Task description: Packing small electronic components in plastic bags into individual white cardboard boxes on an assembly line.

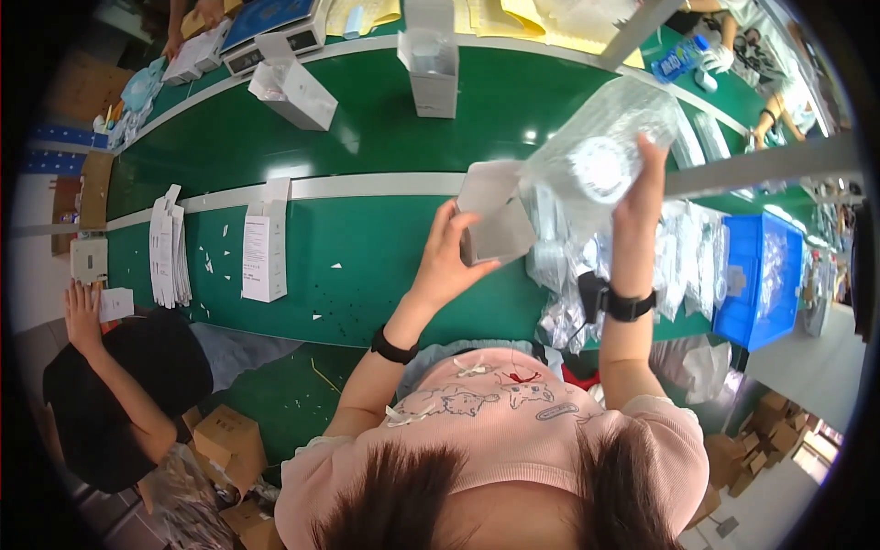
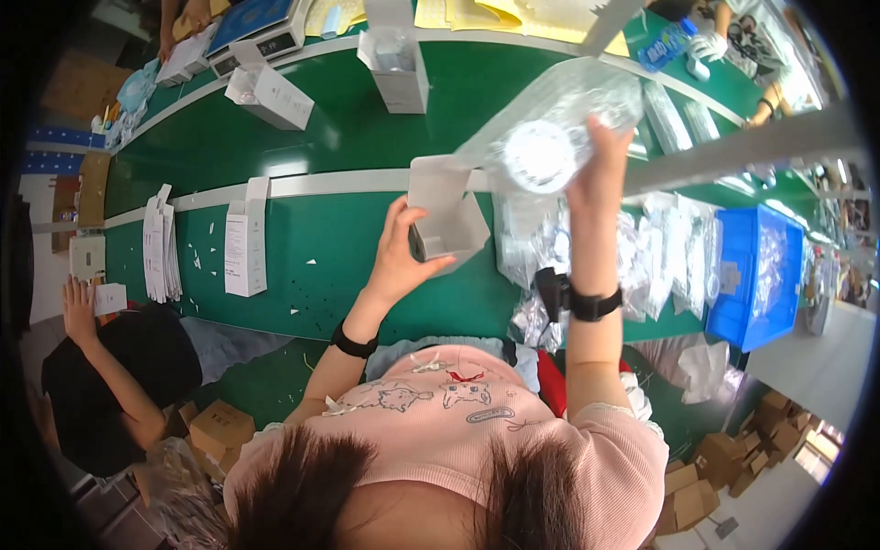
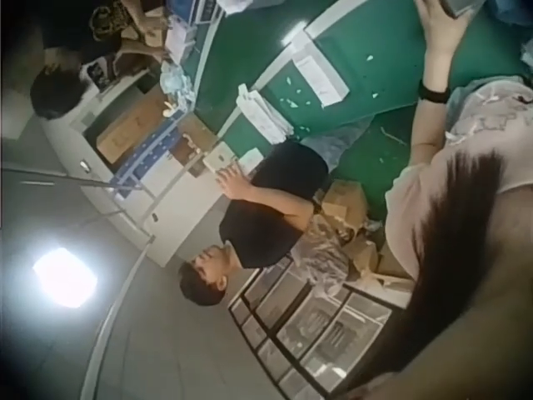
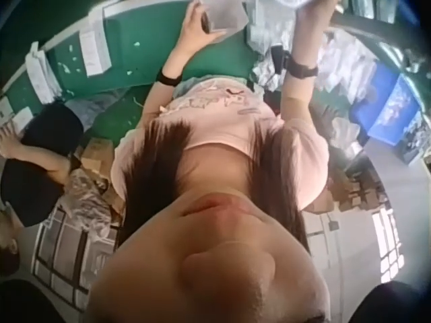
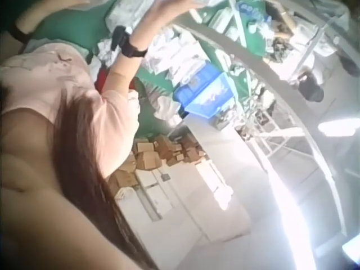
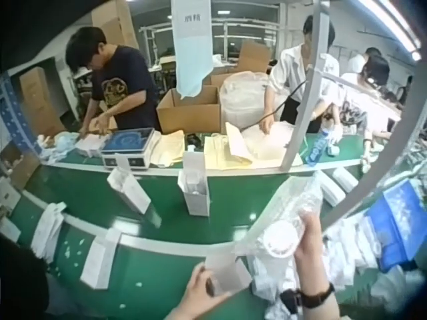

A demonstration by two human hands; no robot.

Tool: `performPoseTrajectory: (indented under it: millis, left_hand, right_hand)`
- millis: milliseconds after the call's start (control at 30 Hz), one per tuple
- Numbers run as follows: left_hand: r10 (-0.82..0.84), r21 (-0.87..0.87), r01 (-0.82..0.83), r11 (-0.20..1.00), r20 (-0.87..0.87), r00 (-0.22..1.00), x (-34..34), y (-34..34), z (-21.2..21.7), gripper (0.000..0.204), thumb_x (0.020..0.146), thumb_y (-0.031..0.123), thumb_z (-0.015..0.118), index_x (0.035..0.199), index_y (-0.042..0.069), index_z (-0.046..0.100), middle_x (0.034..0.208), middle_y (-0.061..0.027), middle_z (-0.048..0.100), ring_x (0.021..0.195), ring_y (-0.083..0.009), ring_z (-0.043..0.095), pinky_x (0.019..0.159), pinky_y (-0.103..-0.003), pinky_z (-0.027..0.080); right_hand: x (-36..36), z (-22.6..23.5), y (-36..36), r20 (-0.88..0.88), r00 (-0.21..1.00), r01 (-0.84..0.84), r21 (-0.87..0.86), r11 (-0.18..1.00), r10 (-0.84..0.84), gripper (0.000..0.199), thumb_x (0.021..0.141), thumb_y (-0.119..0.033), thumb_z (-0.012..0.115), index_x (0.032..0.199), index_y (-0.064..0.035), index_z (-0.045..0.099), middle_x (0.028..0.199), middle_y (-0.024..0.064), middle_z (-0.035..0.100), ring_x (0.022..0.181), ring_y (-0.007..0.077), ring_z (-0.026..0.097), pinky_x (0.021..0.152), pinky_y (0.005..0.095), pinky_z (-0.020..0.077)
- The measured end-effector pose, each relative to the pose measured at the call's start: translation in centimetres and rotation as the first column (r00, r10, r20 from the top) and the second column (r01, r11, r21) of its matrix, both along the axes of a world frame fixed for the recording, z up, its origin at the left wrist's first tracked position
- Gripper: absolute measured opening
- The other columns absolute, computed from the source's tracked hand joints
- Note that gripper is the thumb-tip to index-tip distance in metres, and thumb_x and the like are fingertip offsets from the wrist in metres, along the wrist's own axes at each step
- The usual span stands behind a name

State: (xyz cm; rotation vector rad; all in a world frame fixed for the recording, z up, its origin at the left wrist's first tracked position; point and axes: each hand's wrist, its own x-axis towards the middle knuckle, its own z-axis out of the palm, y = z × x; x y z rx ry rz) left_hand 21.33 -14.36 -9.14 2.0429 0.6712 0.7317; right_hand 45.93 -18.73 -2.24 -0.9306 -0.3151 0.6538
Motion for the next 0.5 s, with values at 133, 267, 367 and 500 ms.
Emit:
performPoseTrajectory:
  millis: [133, 267, 367, 500]
  left_hand:
    - [0.192, -0.115, -0.195, 0.974, -0.035, 0.981, 0.0, -2.2, -2.2, 0.071, 0.055, 0.012, 0.079, 0.108, 0.006, 0.032, 0.110, -0.0187, 0.043, 0.099, -0.0386, 0.049, 0.082, -0.040, 0.043]
    - [0.268, -0.075, -0.258, 0.963, 0.255, 0.929, 0.6, -3.5, -2.8, 0.073, 0.055, 0.013, 0.081, 0.104, 0.005, 0.027, 0.112, -0.0221, 0.044, 0.099, -0.0403, 0.050, 0.081, -0.041, 0.044]
    - [0.271, 0.027, -0.277, 0.960, 0.145, 0.952, -0.7, -6.0, -5.1, 0.076, 0.054, 0.014, 0.082, 0.104, 0.006, 0.025, 0.114, -0.0192, 0.040, 0.100, -0.0327, 0.049, 0.082, -0.038, 0.043]
    - [0.296, -0.049, -0.292, 0.955, 0.178, 0.938, -1.2, -5.9, -4.9, 0.076, 0.056, 0.012, 0.082, 0.104, 0.008, 0.024, 0.119, -0.0195, 0.036, 0.105, -0.0277, 0.046, 0.085, -0.036, 0.040]
  right_hand:
    - [-8.5, 0.7, -1.5, 0.285, 0.940, 0.253, -0.226, 0.941, -0.185, 0.071, 0.072, -0.003, 0.062, 0.129, -0.0032, 0.021, 0.118, 0.0128, 0.040, 0.107, 0.0200, 0.042, 0.088, 0.0324, 0.0379]
    - [-11.9, -3.8, -2.8, 0.736, 0.652, 0.411, -0.140, 0.901, -0.184, 0.066, 0.072, -0.004, 0.065, 0.125, -0.0042, 0.025, 0.118, 0.0145, 0.039, 0.109, 0.0272, 0.041, 0.092, 0.0373, 0.0344]
    - [-12.8, -3.2, -4.1, 0.944, 0.313, 0.152, -0.155, 0.976, 0.101, 0.064, 0.069, -0.009, 0.067, 0.124, -0.0051, 0.035, 0.122, 0.0163, 0.035, 0.113, 0.0350, 0.038, 0.095, 0.0420, 0.0320]
    - [-12.2, -1.9, -7.1, 0.880, -0.020, 0.112, -0.469, 0.876, 0.474, 0.056, 0.068, -0.013, 0.068, 0.120, -0.0065, 0.046, 0.123, 0.0178, 0.036, 0.115, 0.0397, 0.036, 0.096, 0.0442, 0.0312]
